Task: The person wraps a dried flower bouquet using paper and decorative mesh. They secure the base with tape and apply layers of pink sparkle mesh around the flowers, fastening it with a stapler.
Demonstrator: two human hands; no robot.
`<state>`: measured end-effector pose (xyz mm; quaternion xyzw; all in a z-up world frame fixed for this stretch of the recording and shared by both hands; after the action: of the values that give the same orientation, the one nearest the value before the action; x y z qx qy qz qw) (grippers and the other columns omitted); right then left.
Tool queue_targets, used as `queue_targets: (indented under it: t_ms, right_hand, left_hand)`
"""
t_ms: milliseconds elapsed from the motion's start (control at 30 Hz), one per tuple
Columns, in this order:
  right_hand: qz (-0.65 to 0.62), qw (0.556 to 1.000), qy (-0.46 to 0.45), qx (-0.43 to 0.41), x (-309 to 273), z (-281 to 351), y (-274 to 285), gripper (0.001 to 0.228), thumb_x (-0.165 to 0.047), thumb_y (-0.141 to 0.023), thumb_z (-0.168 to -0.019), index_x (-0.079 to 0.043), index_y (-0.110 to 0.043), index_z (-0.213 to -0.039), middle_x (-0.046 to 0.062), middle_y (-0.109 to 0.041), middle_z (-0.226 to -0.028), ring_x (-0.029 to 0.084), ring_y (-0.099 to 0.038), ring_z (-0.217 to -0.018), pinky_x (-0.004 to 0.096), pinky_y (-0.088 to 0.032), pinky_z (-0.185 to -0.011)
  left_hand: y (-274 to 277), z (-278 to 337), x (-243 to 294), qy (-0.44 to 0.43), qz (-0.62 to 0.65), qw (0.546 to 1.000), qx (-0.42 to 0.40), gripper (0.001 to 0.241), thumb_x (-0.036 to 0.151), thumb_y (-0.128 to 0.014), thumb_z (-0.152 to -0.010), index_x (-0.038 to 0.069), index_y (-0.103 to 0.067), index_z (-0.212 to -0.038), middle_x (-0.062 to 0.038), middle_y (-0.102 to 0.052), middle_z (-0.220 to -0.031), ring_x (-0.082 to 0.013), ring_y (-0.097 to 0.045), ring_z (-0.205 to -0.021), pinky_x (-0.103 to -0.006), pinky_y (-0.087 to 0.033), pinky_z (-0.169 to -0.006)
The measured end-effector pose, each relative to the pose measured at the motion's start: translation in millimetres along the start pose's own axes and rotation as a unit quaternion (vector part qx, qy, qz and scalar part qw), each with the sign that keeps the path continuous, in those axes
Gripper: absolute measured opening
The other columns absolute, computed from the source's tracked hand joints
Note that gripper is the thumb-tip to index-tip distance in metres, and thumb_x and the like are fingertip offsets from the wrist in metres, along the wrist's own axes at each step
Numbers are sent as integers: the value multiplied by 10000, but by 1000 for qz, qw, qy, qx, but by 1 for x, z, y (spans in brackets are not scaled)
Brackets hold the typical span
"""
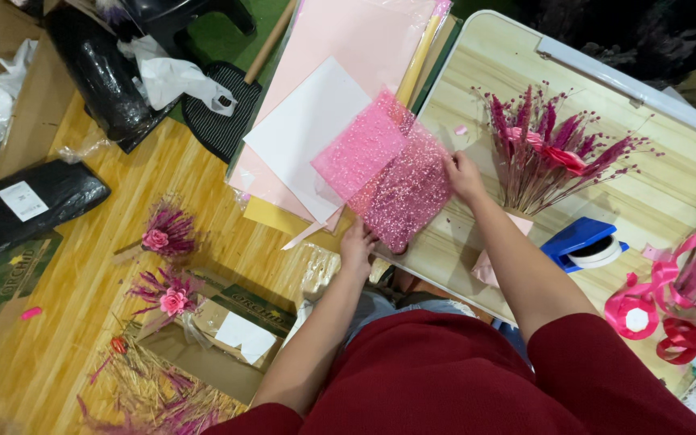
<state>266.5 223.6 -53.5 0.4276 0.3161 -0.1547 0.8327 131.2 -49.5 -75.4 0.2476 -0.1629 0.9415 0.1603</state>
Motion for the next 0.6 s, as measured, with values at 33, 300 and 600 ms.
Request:
queue_targets:
  t_ms: [33,300,600]
  right_hand:
    - [9,1000,-5,-5,-2,1,-1,444,-514,-518,-1090,-94,-626,-1184,247,-690,-1130,447,-632,-1162,601,-477,-1013]
    - [63,998,-7,13,-3,-12,4,399,-436,-412,-1142,-71,-531,-1249,308,-679,-1134,483,-628,-1172,633,-462,-1012]
    - [17,988,26,151,5,11,14,257,-316,-652,-1061,-62,-647,-1095,235,-720,-960,447,-688,-1020,569,-525,-845]
  left_hand:
    - [-2,-3,1,-4,-18,1000,7,407,564,-656,-992,178,-618,-1116,52,-642,-901,-106,-679,-731,-188,-430,-562]
    - [-10,-9,5,-45,-54,996,48,501,462,-936,-808,72,-709,-1026,-28,-685,-873,-174,-737,-749,-236,-571,-615]
    - [-12,-1,76,-296,-366,867,164,357,476,-842,-835,138,-760,-915,-85,-764,-865,-282,-750,-881,-370,-581,-760]
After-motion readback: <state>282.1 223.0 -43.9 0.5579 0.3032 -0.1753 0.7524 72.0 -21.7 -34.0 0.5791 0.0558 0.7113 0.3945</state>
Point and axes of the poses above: each hand's wrist, its own z-axis away from the middle knuckle, its own y-axis out of the back of the hand, x = y × z, the point moved 8 cm from there along -z, towards the middle knuckle
